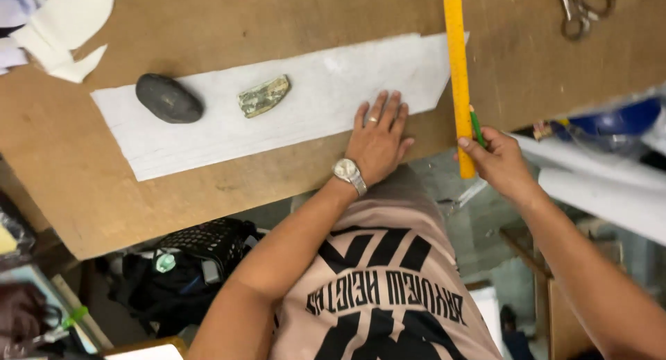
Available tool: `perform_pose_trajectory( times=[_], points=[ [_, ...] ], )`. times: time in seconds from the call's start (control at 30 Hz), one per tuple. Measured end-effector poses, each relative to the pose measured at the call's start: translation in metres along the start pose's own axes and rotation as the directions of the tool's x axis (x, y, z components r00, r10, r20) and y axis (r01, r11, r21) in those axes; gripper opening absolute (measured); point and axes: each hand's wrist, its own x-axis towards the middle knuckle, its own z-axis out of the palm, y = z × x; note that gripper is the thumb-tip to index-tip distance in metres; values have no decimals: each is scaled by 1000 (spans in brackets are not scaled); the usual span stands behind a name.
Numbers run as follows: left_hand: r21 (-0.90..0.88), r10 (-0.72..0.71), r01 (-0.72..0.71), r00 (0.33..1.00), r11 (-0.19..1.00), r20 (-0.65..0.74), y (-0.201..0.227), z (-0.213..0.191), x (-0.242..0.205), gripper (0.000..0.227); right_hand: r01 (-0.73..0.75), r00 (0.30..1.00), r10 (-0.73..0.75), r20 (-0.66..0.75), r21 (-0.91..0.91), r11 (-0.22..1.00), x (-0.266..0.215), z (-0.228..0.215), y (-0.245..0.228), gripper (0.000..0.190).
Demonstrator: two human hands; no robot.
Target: The person uses a ruler and a pencil to draw straight lines on a yellow pattern paper and a white sheet of paper on a wooden table. They repeatedly reposition the ruler and draw lines, occasionally moving the pattern paper and using stones as weights.
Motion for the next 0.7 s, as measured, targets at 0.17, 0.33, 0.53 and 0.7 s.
perform_pose_trajectory(
  times=[0.17,0.33,0.53,0.7],
  points=[
    [102,-56,75,983,992,-177,48,6,34,72,-76,971,121,206,-215,974,82,-106,-1,41],
    [112,-180,203,966,973,-185,74,7,46,65,41,961,56,269,-343,938,118,-166,-27,18],
    [-200,-275,250,955,947,-111,58,5,49,56,29,968,-97,230,283,959,132,-57,28,34],
    [-775,-483,261,873,575,-64,-5,-12,60,64,74,958,-170,229,378,923,86,64,-16,27]
  ],
)
